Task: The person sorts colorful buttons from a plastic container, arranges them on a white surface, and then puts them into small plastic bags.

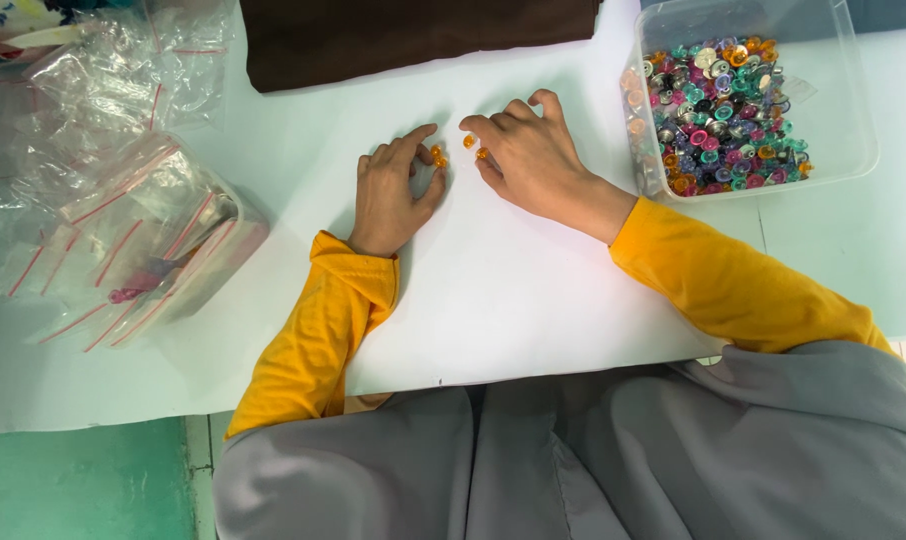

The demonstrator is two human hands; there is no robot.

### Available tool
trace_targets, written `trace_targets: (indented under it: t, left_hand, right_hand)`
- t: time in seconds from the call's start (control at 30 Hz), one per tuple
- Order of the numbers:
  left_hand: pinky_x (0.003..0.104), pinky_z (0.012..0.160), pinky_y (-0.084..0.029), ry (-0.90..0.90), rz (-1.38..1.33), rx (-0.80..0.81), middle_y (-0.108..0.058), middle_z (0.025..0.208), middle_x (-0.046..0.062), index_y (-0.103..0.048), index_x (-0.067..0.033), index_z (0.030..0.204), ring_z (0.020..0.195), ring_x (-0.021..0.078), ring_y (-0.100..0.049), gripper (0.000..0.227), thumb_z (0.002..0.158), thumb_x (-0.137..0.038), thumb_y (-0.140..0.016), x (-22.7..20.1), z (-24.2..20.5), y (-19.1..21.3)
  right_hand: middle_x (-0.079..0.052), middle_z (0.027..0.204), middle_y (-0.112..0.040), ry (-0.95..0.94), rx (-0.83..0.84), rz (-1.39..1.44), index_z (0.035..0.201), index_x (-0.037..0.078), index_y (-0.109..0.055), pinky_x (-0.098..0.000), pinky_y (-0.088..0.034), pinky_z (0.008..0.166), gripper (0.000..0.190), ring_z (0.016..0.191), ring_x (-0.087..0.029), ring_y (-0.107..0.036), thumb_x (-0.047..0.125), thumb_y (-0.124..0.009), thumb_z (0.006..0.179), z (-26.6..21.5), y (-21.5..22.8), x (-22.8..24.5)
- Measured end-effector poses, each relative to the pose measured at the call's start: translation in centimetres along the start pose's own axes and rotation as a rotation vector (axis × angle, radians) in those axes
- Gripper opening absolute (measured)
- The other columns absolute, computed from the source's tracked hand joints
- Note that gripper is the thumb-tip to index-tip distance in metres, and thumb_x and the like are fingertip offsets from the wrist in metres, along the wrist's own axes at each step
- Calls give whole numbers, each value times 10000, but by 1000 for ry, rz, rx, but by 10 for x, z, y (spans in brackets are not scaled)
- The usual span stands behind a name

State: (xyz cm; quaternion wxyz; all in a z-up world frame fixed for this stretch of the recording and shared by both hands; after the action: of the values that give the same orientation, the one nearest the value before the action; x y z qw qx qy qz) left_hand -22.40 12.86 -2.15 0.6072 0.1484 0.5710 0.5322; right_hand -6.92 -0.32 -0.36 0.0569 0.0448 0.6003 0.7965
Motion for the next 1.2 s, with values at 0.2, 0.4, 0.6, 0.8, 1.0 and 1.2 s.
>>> trace_targets:
  t: [0.2,0.4,0.6,0.8,1.0,1.2]
  left_hand:
    - [414,879,-417,8,-59,-40,-620,1032,-37,-549,-176,1385,814,174,-567,539,862,-225,-671,-6,-3,6]
    - [383,883,-420,-108,-62,-300,-593,1069,37,-618,-112,1265,880,182,-577,359,908,-140,-648,-26,2,24]
    - [389,910,-481,-393,-229,-236,-651,1119,87,-626,-60,1160,1047,278,-590,187,974,-72,-647,-134,41,38]
    - [437,884,-549,-624,-251,139,-643,1100,137,-621,-16,1148,1033,338,-627,227,951,-89,-706,-235,96,-30]
    - [350,773,-598,-235,539,203,-603,1150,136,-522,-110,1264,1048,284,-631,784,574,-174,-887,-207,154,-223]
    - [403,864,-547,-183,621,367,-528,1226,67,-400,-198,1417,1123,287,-564,932,640,-298,-905,-198,174,-234]
  right_hand:
    - [48,976,-750,13,-167,100,1284,148,-669,-426,-324,985,354,933,-198,-653,313,-719,976,0,24,-10]
    - [54,1017,-758,-44,-296,101,1181,181,-720,-432,-390,915,190,931,-256,-673,294,-749,1032,-22,107,-35]
    - [40,1070,-766,-162,-195,47,1242,162,-783,-420,-481,788,183,968,-211,-705,256,-770,1085,-69,164,-104]
    - [-13,1217,-747,-538,551,176,1334,197,-672,-476,-506,873,478,1126,-318,-636,359,-745,890,-102,144,-183]
    - [-54,1492,-523,-636,603,408,1613,188,-360,-476,-496,932,991,1192,-318,-595,260,-842,750,-114,116,-207]
    - [-230,1440,-441,-537,394,298,1577,80,-396,-520,-477,979,856,1174,-443,-582,164,-775,814,-121,63,-224]
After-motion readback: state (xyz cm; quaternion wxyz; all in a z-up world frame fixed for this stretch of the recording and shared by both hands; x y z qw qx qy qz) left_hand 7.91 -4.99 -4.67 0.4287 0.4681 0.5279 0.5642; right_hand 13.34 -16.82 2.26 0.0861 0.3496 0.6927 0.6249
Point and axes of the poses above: each hand's wrist, its own z-axis towards the middle knuckle, its own y-axis out of the back of the hand, x = y × z, the point moved 3 cm from there along z, towards the middle knuckle
